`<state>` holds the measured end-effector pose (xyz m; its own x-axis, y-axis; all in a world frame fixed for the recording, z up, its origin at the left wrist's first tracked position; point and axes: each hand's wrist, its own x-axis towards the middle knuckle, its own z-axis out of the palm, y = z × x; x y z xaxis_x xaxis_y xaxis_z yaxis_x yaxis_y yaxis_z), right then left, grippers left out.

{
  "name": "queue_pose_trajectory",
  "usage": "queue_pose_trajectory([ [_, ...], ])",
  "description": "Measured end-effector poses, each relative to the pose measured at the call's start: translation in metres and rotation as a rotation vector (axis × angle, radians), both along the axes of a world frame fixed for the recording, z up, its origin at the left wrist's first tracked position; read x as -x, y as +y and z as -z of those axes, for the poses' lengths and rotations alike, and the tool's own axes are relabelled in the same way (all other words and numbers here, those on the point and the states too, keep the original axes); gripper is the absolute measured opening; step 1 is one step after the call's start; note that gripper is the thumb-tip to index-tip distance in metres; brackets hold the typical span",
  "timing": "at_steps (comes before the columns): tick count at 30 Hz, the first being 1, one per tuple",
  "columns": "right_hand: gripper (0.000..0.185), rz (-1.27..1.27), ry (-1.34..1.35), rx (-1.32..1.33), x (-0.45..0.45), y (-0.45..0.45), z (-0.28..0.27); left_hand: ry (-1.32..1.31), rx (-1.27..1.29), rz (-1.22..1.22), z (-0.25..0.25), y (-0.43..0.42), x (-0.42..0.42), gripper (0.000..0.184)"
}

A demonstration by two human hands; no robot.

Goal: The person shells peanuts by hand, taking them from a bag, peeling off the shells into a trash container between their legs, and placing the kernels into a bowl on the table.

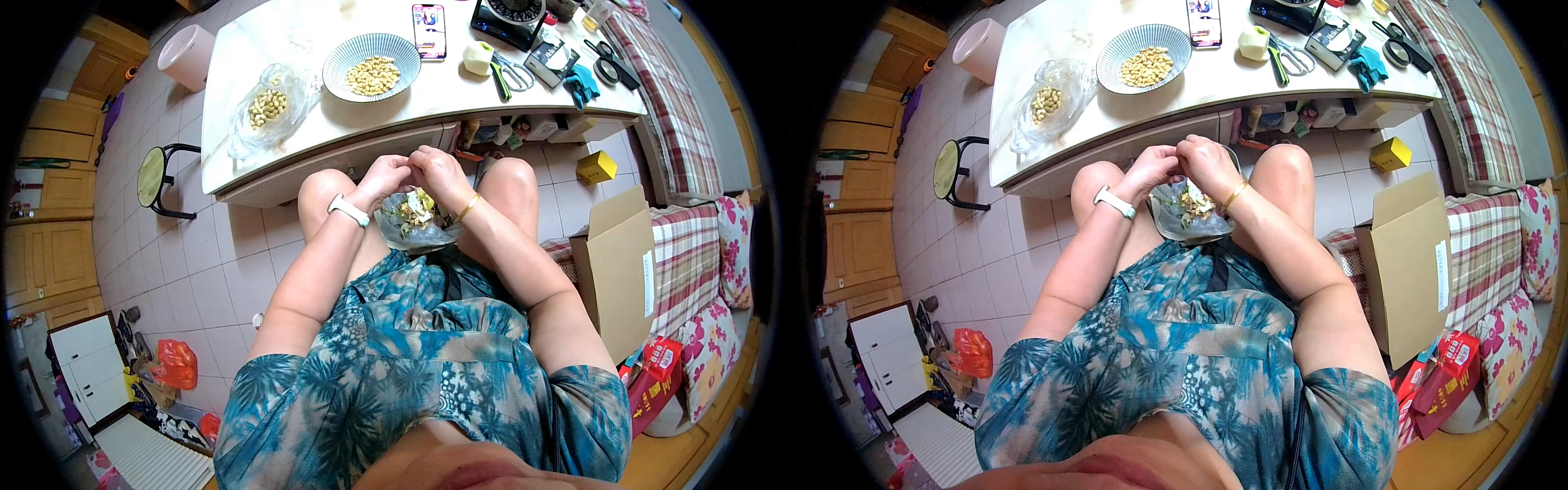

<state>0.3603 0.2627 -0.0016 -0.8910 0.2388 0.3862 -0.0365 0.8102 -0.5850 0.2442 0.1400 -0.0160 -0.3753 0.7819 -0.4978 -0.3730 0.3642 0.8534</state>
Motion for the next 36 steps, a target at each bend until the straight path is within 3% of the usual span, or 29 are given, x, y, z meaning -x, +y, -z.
queue_pose_trajectory([
  [10,0.005,0.029,-0.067,0.006,0.001,0.007,0.002,0.084,0.021,0.046,0.0,-0.001,0.002,0.018],
  [15,0.004,0.165,-0.095,-0.069,0.002,0.014,0.009,0.075,0.048,-0.015,0.008,0.001,0.002,0.02],
  [28,0.013,0.03,-0.555,-0.3,-0.002,0.013,0.026,0.234,0.071,0.031,0.009,0.001,0.003,0.021],
  [36,0.008,0.096,-0.221,-0.083,-0.001,0.009,0.011,0.285,0.021,-0.013,0.022,0.003,0.005,0.023],
])
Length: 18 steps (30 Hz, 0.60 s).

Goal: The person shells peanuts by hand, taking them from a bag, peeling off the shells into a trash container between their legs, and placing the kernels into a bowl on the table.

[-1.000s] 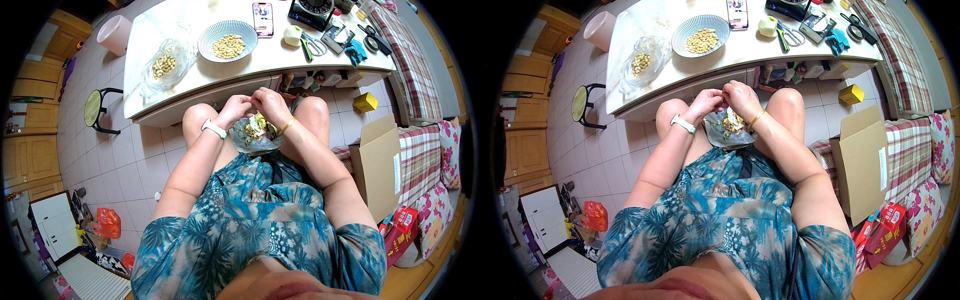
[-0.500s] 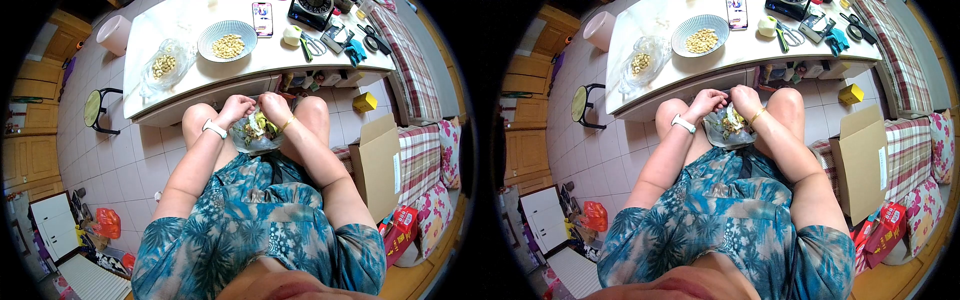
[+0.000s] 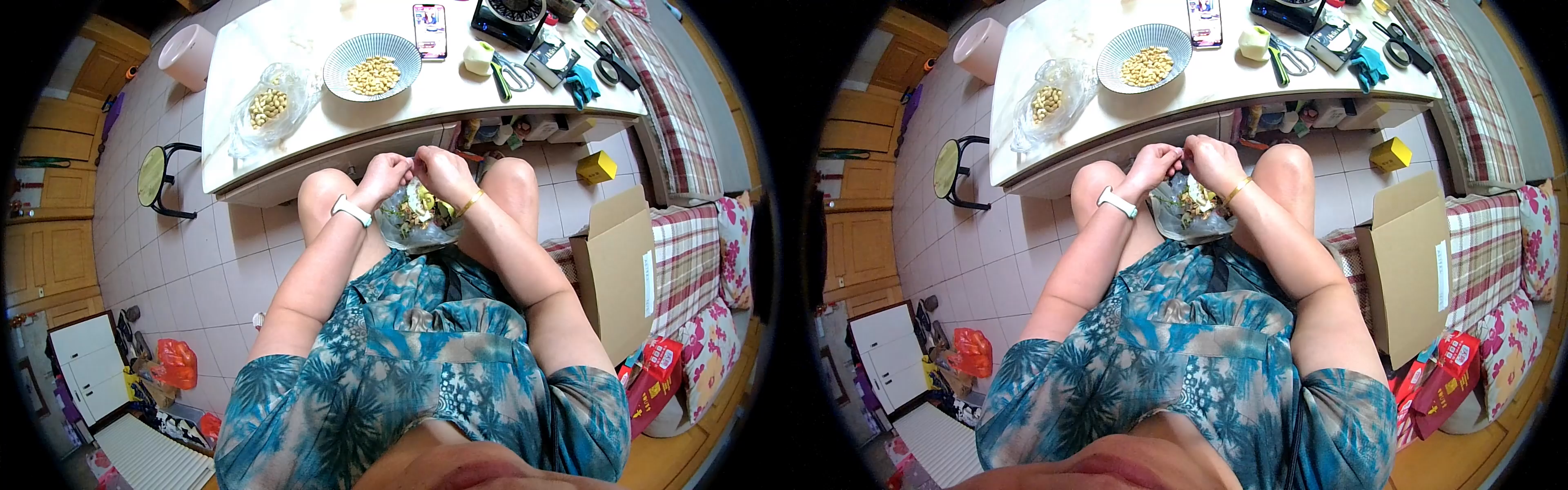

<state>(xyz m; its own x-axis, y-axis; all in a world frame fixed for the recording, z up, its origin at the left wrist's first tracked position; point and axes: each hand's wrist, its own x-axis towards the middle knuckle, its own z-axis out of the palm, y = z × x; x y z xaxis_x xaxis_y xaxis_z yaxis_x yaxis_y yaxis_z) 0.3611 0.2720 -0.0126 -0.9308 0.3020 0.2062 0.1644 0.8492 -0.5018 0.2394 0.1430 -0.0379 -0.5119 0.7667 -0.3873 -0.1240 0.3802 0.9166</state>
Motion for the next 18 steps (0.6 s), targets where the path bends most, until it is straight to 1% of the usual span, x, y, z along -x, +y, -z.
queue_pose_trajectory([
  [4,0.016,-0.043,0.033,0.083,-0.001,-0.001,-0.012,0.029,-0.05,-0.027,0.001,-0.001,0.001,0.025],
  [7,0.019,-0.022,0.062,0.131,-0.001,-0.003,-0.02,0.057,-0.062,-0.038,0.002,-0.001,0.001,0.026],
  [18,0.016,0.01,0.121,0.106,0.001,-0.002,-0.016,0.061,-0.078,-0.047,0.0,-0.001,0.001,0.032],
])
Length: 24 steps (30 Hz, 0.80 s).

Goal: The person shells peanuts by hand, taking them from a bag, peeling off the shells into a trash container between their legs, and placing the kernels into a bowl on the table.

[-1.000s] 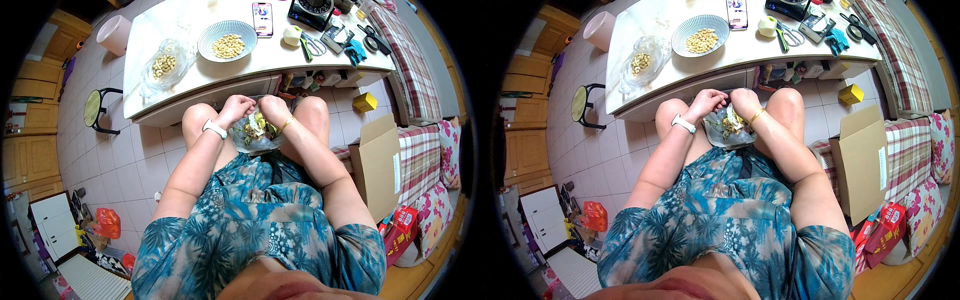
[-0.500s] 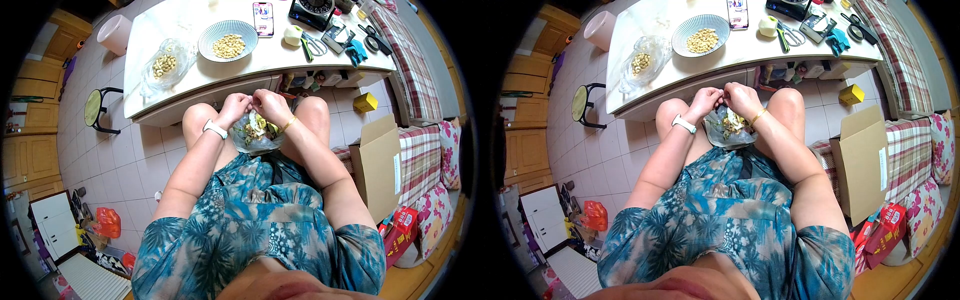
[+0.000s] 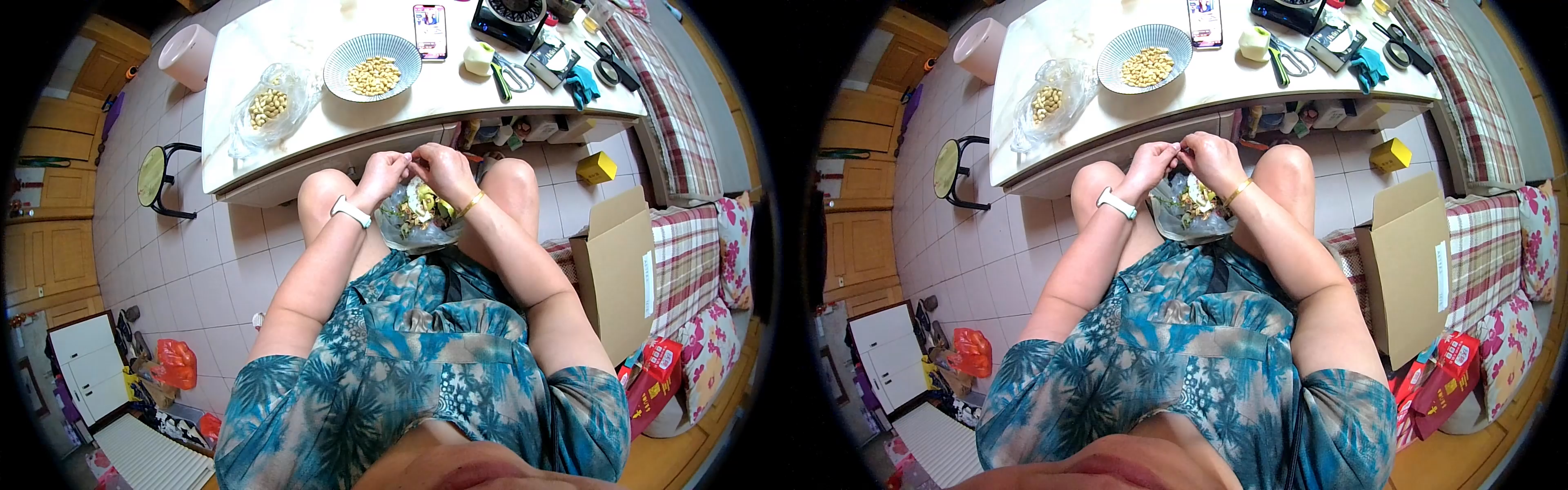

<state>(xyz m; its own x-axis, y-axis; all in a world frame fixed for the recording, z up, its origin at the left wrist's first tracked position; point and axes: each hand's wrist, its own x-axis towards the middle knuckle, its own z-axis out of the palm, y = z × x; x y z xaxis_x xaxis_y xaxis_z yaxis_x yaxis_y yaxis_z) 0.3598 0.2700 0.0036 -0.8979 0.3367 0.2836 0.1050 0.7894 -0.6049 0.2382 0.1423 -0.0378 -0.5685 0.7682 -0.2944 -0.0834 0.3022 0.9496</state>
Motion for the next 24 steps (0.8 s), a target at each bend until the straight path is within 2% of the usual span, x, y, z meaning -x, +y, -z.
queue_pose_trajectory([
  [11,0.017,0.0,0.032,-0.013,-0.0006,-0.0047,-0.0034,-0.034,-0.022,0.006,-0.0031,0.001,-0.0033,0.036],
  [24,0.015,-0.035,0.07,-0.003,0.0014,-0.0004,-0.0001,-0.113,-0.053,0.014,-0.0085,-0.0001,-0.0033,0.031],
])
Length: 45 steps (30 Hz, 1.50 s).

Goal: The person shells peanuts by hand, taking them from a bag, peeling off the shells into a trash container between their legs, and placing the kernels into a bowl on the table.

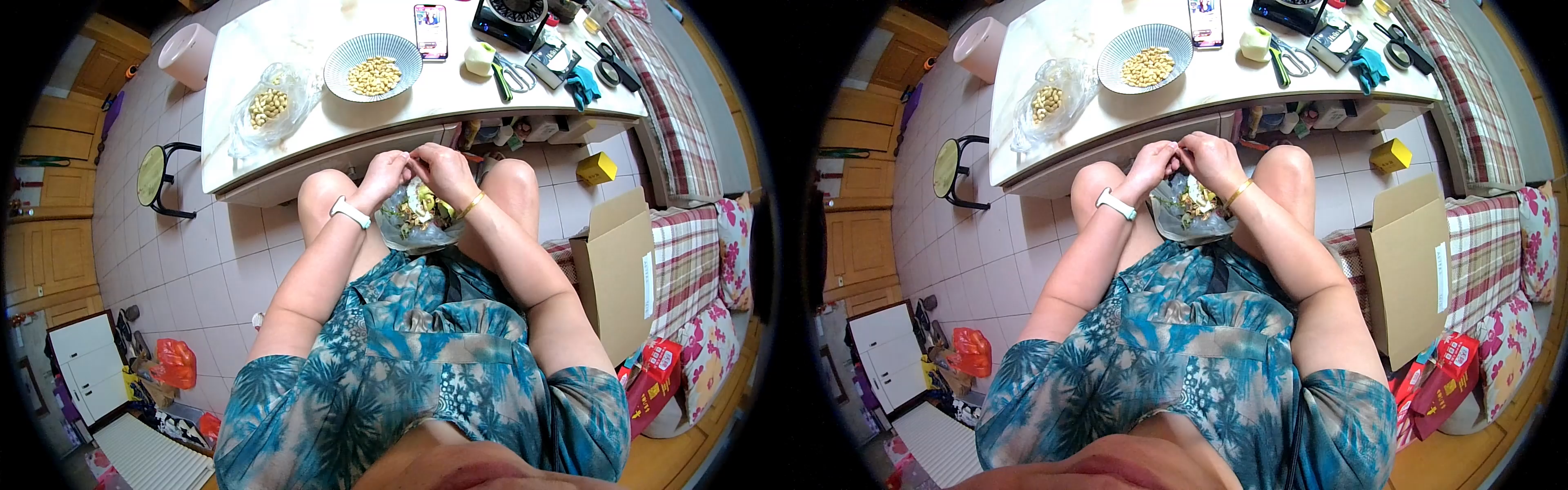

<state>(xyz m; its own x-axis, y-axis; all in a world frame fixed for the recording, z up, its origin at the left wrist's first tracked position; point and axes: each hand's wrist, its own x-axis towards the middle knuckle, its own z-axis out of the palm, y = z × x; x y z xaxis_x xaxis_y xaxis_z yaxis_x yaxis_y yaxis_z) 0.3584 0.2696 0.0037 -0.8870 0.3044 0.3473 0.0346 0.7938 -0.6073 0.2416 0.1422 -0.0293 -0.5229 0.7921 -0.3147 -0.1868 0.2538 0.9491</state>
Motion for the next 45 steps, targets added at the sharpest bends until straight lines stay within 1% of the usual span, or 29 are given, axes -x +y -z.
queue_pose_trajectory([
  [5,0.014,0.018,-0.017,0.003,-0.001,-0.002,-0.005,-0.008,-0.001,-0.012,0.004,0.001,0.001,0.03],
  [7,0.013,0.052,-0.022,0.034,-0.001,-0.003,-0.009,0.115,0.044,0.034,0.008,0.0,0.003,0.028],
  [8,0.013,0.051,-0.022,0.034,0.0,-0.003,-0.009,0.114,0.044,0.033,0.011,-0.001,0.003,0.028],
  [10,0.013,0.093,0.009,0.055,0.001,-0.001,-0.009,0.334,0.223,0.232,0.005,-0.002,0.001,0.021],
  [11,0.013,0.093,0.01,0.056,0.001,-0.001,-0.008,0.335,0.224,0.232,0.017,-0.002,0.002,0.021],
  [13,0.013,0.075,0.033,0.109,0.002,-0.001,-0.004,0.391,0.156,0.263,0.024,0.0,0.001,0.018],
  [14,0.013,0.074,0.033,0.108,0.002,-0.001,-0.004,0.41,0.18,0.212,0.027,-0.001,0.001,0.019],
  [15,0.013,0.067,0.036,0.125,0.004,0.0,-0.006,0.411,0.177,0.209,0.027,-0.001,0.0,0.019],
  [17,0.013,0.054,0.042,0.139,0.011,0.001,-0.01,0.447,0.104,0.076,0.026,0.0,-0.001,0.03],
  [18,0.014,0.055,0.042,0.146,0.015,0.003,-0.016,0.448,0.103,0.072,0.027,0.001,-0.001,0.03],
  [20,0.014,0.049,0.024,0.163,0.03,0.011,-0.025,0.432,0.206,0.112,0.031,0.004,0.0,0.031],
  [21,0.015,0.052,0.018,0.172,0.038,0.012,-0.037,0.431,0.205,0.11,0.026,0.005,-0.001,0.031],
  [23,0.015,0.06,0.048,0.086,0.061,0.019,-0.049,0.344,0.276,0.207,0.013,0.005,-0.003,0.033],
  [25,0.014,0.073,0.061,0.045,0.088,0.027,-0.057,0.322,0.248,0.208,0.012,0.005,-0.002,0.032],
  [27,0.014,0.088,0.074,0.006,0.11,0.034,-0.059,0.365,0.246,0.202,0.011,0.005,-0.001,0.031],
  [29,0.014,0.155,0.131,-0.113,0.128,0.042,-0.056,0.348,0.242,0.193,0.013,0.005,0.0,0.031],
  [32,0.015,0.164,0.166,-0.109,0.131,0.049,-0.045,0.313,0.229,0.175,0.015,0.007,0.003,0.031],
  [34,0.016,0.165,0.187,-0.103,0.123,0.047,-0.049,0.295,0.219,0.164,0.011,0.007,0.003,0.031],
  [36,0.017,0.133,0.095,-0.055,0.1,0.038,-0.05,0.251,0.21,0.137,0.005,0.006,0.003,0.027],
  [37,0.017,0.131,0.093,-0.056,0.087,0.031,-0.05,0.249,0.209,0.135,0.001,0.006,0.002,0.027],
  [39,0.015,0.036,0.009,0.05,0.057,0.018,-0.049,0.023,0.142,0.014,-0.009,0.006,-0.002,0.021],
  [41,0.012,-0.008,-0.011,0.002,0.03,0.008,-0.043,0.01,0.115,0.016,-0.014,0.006,-0.003,0.021],
  [42,0.01,-0.017,-0.04,0.028,0.018,0.002,-0.044,-0.104,0.108,-0.018,-0.014,0.007,-0.003,0.023],
  [43,0.012,-0.016,-0.07,0.031,0.01,0.0,-0.037,-0.218,0.101,-0.052,-0.015,0.007,-0.003,0.025],
  [45,0.012,0.003,-0.096,0.07,-0.005,-0.006,-0.028,-0.266,0.081,-0.023,-0.02,0.005,-0.002,0.029],
])
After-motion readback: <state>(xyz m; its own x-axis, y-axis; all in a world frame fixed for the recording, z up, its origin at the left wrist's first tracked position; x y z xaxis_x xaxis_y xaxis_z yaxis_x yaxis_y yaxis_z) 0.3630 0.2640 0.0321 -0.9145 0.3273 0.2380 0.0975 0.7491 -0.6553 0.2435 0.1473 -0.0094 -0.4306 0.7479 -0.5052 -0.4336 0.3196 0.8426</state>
